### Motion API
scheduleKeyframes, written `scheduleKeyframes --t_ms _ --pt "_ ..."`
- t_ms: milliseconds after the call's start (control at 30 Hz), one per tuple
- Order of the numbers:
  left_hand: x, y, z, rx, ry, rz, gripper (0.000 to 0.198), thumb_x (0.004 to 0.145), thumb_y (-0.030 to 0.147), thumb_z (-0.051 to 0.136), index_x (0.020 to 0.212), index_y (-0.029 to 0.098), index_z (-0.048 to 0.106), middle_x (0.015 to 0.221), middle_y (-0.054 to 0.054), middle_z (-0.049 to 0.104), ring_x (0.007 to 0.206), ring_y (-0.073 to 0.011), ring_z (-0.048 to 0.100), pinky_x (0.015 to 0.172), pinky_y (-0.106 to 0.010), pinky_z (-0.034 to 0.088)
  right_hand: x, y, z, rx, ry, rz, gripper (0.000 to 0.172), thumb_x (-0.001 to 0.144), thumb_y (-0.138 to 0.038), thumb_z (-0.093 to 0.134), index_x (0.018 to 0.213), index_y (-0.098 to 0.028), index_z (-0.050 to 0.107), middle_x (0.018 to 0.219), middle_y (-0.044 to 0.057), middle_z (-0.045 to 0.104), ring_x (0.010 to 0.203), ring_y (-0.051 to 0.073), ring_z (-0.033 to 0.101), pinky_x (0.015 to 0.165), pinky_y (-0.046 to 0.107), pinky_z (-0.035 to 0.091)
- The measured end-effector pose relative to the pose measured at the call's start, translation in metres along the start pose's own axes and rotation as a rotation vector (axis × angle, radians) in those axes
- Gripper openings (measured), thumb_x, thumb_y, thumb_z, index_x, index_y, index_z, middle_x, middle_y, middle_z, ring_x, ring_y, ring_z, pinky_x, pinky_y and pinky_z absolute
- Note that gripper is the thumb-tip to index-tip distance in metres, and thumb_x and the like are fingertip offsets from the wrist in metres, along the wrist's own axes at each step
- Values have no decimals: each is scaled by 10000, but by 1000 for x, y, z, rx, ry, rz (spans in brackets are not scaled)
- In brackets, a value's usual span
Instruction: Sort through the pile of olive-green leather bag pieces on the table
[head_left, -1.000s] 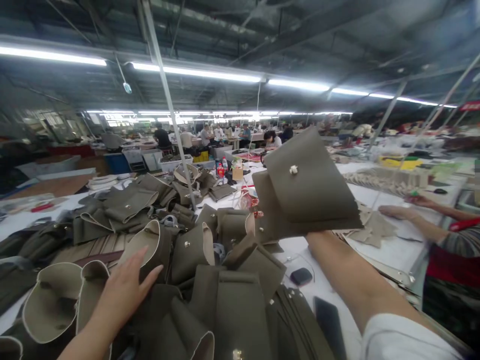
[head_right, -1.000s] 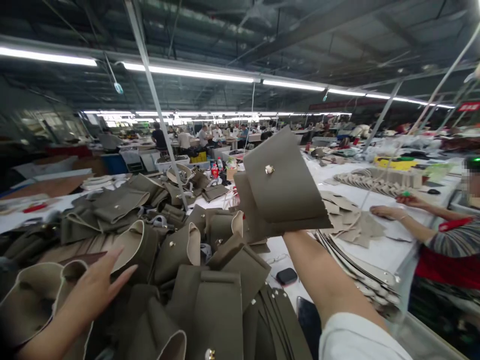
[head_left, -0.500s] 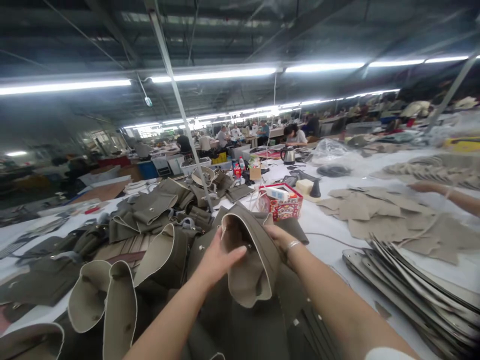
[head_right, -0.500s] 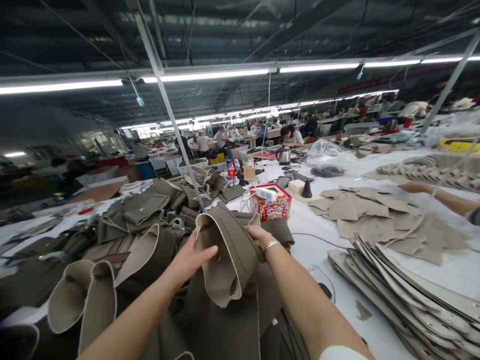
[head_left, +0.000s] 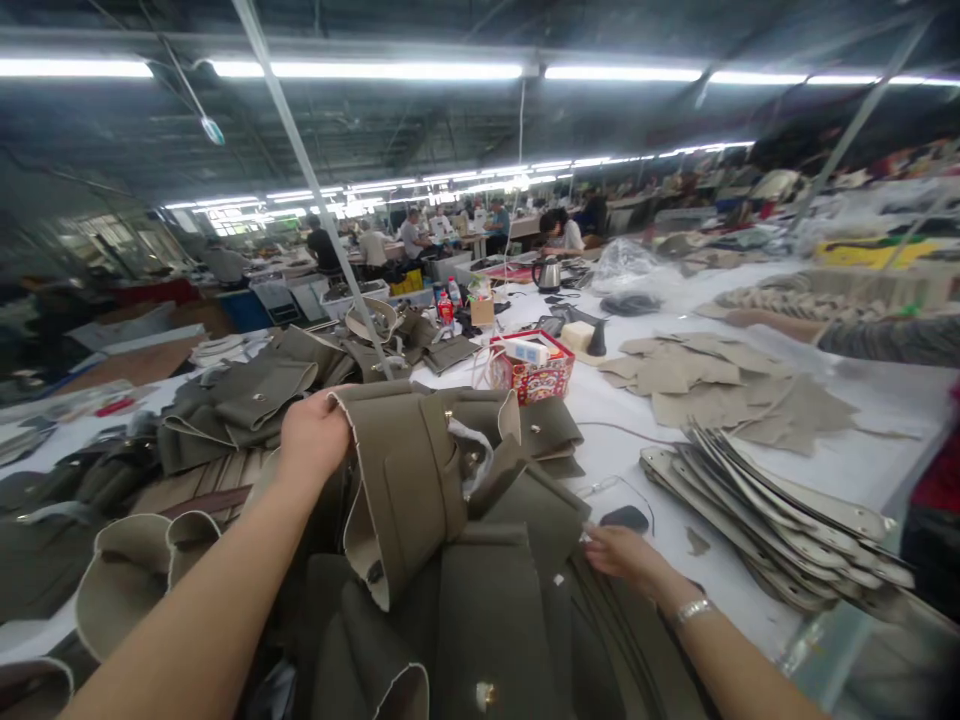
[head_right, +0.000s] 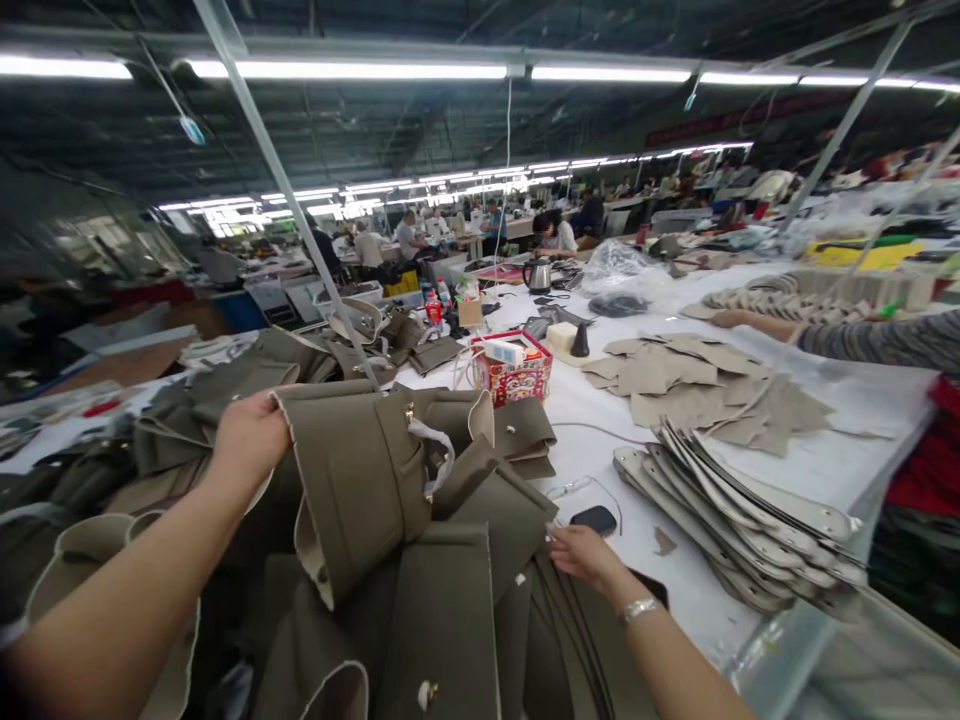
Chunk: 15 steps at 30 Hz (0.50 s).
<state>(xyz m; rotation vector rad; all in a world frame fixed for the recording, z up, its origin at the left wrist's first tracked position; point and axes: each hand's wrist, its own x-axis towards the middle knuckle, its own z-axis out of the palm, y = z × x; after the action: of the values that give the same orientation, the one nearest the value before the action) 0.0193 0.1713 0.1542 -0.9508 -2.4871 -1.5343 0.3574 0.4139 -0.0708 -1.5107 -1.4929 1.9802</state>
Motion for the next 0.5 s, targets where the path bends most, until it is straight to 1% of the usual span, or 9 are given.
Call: scheduleKeyframes --t_ms 67,100,167,233,300,367,400,433,500 --pt "6 14 4 61 10 17 353 730 282 465 960 120 679 677 -29 638 566 -153 554 517 -216 425 0 14 27 280 -101 10 279 729 -328 657 906 -162 520 870 71 646 756 134 639 762 253 509" --pt "10 22 5 135 10 52 319 735 269 450 890 119 686 644 -30 623 553 -152 543 520 -219 416 0 13 41 367 -111 -54 279 720 -309 653 915 -175 506 868 52 640 754 132 630 756 250 503" --pt "15 40 6 334 0 172 274 747 231 424 752 121 676 644 -46 615 599 -162 552 575 -233 416 -4 -3 64 398 -9 -244 248 710 -314 629 866 -194 478 794 15 614 701 140 598 705 264 492" --pt "20 59 4 513 -16 286 263 757 193 414 714 127 665 704 -63 630 696 -189 576 656 -262 423 -18 -36 75 196 184 -500 238 723 -374 596 768 -200 440 695 -10 556 648 141 538 651 269 455" --pt "24 77 0 633 -22 330 263 768 174 417 758 139 678 760 -73 640 783 -221 592 717 -296 426 -42 -80 74 -153 328 -769 288 759 -448 549 714 -199 413 657 -17 500 637 135 474 629 266 405" --pt "28 89 -3 701 -39 294 254 768 173 441 798 143 691 774 -84 639 824 -244 599 735 -313 430 -70 -126 70 -442 299 -1039 282 812 -457 483 733 -197 407 669 -17 458 636 127 428 624 262 365" --pt "30 92 -3 720 -61 261 250 765 174 448 799 139 694 765 -91 637 822 -250 602 732 -315 433 -83 -147 68 -581 223 -1134 269 832 -438 463 735 -195 400 673 -16 445 632 123 418 622 261 351" --pt "32 92 -1 727 -90 228 249 761 175 452 797 132 695 754 -99 635 814 -252 606 725 -314 437 -92 -165 69 -707 152 -1210 261 847 -415 450 727 -194 381 667 -18 430 624 119 407 620 260 338" --pt "36 86 8 705 -148 190 258 758 179 444 797 119 692 763 -114 638 810 -248 611 720 -306 445 -100 -186 74 -902 22 -1267 232 867 -365 434 732 -191 363 687 -13 442 635 117 411 626 258 328"
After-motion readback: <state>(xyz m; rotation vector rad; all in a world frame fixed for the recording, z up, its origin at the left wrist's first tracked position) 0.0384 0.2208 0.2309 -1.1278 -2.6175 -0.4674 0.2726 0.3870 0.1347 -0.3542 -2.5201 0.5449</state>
